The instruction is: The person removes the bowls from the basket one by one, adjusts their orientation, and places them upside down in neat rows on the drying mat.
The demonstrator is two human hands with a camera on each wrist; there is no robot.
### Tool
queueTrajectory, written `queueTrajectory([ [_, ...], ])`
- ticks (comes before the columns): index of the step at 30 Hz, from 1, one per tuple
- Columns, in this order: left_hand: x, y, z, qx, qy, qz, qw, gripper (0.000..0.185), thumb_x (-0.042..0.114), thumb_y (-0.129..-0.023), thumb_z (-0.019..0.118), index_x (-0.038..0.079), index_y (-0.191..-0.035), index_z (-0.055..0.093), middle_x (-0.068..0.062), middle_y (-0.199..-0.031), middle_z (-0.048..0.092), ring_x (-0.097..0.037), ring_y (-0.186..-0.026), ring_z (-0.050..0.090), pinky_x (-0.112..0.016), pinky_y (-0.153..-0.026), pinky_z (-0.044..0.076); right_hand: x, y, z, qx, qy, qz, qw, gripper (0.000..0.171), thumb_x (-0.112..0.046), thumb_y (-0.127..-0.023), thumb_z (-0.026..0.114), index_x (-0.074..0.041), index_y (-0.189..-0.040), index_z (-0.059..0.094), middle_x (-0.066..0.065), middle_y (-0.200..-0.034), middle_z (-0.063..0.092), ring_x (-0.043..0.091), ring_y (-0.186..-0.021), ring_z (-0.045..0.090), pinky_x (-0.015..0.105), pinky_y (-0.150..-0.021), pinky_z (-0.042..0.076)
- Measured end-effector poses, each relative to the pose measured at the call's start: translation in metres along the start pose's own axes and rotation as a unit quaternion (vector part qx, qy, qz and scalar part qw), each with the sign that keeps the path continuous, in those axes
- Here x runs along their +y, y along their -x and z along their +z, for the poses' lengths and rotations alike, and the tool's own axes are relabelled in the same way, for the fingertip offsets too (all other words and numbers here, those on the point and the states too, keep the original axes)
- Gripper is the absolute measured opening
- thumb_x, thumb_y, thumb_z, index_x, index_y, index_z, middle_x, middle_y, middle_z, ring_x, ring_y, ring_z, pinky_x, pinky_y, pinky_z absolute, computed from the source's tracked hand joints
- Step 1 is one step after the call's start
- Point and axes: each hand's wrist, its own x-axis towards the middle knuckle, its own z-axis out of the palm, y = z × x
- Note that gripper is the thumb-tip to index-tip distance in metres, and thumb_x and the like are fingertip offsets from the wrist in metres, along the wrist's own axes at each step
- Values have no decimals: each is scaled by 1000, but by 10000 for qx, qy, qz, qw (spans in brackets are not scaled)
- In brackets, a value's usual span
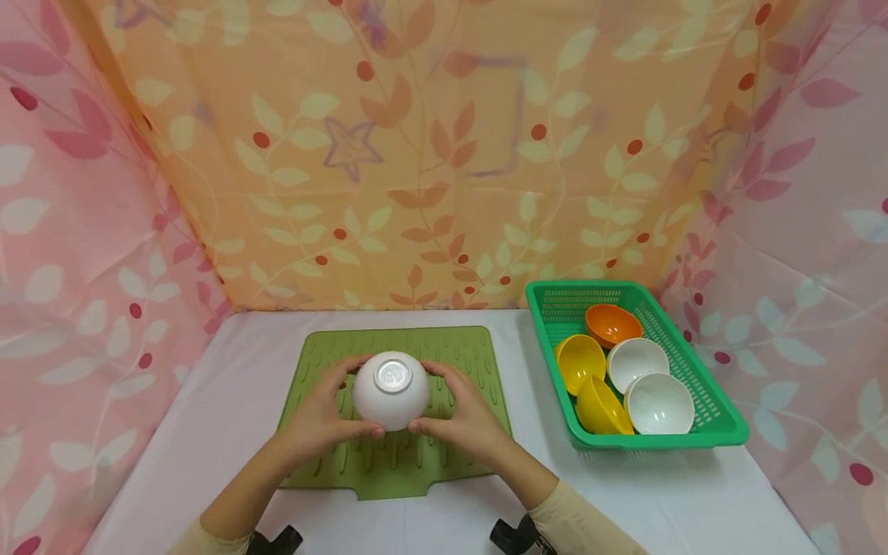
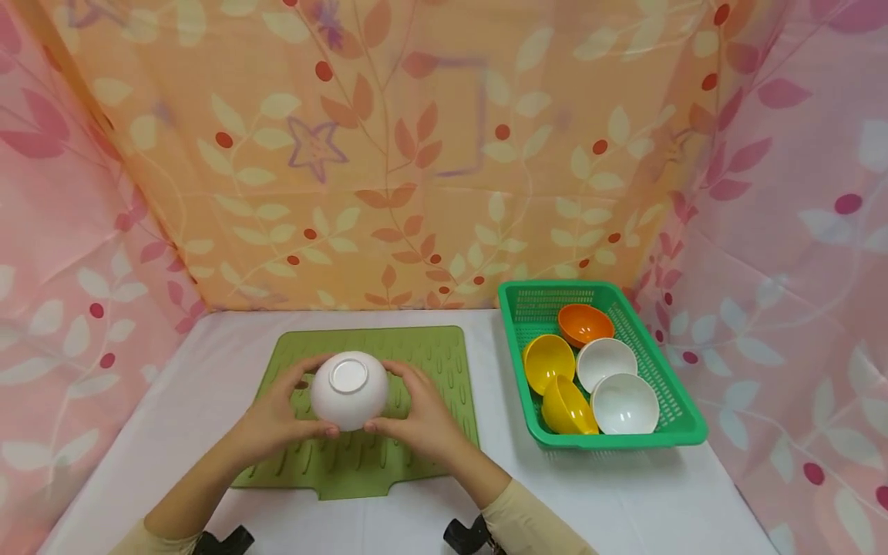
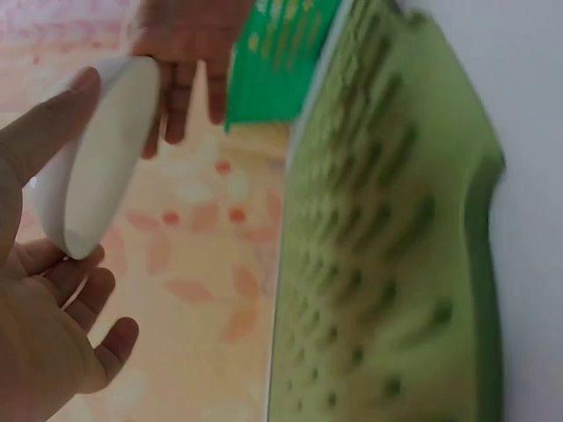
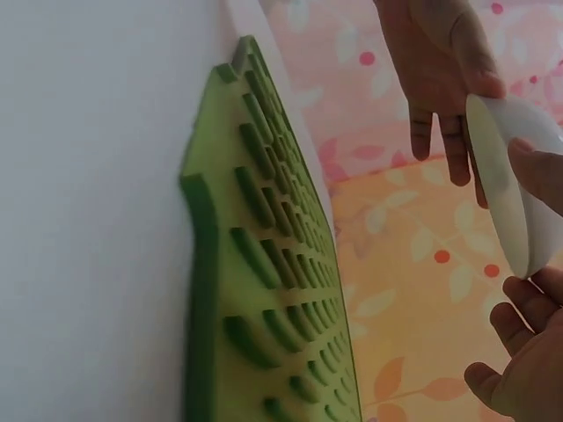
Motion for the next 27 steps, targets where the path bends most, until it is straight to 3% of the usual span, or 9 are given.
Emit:
queueTrajectory([
  [5,-23,-14,-20,13,-133,-120,9998,107,41,-66,96,16,-154,40,-7,-144,50,-28,-134,43,-60,-107,35,-4,-35,12,-137,173,-66,9997,86,-32,-76,92,-24,-150,49,-3,-150,52,22,-143,44,59,-115,35],
  [10,-50,-29,-36,79,-358,-204,9991,104,39,-67,96,15,-152,42,-10,-144,52,-32,-133,43,-61,-106,37,2,-70,26,-372,460,10,9982,84,-33,-78,91,-27,-150,49,-1,-151,50,25,-145,41,60,-114,36],
  [13,-67,-37,-43,57,-423,-311,9986,103,38,-69,96,13,-153,42,-13,-143,52,-35,-133,41,-64,-106,36,12,-89,36,-474,470,39,9978,82,-32,-79,91,-27,-150,49,1,-152,50,25,-145,40,60,-114,35],
  [20,-103,-54,-53,-77,-440,-586,9973,103,34,-72,95,7,-154,39,-18,-146,52,-40,-131,46,-70,-104,37,32,-126,61,-673,379,227,9968,82,-25,-82,89,-15,-152,48,5,-153,51,22,-145,42,50,-118,34],
  [27,-134,-68,-68,-269,-881,-1129,9893,110,49,-71,92,14,-158,35,-21,-152,42,-48,-140,30,-77,-99,30,43,-152,84,-641,544,473,9953,85,-24,-82,89,-10,-154,46,4,-154,51,27,-143,46,47,-115,40],
])
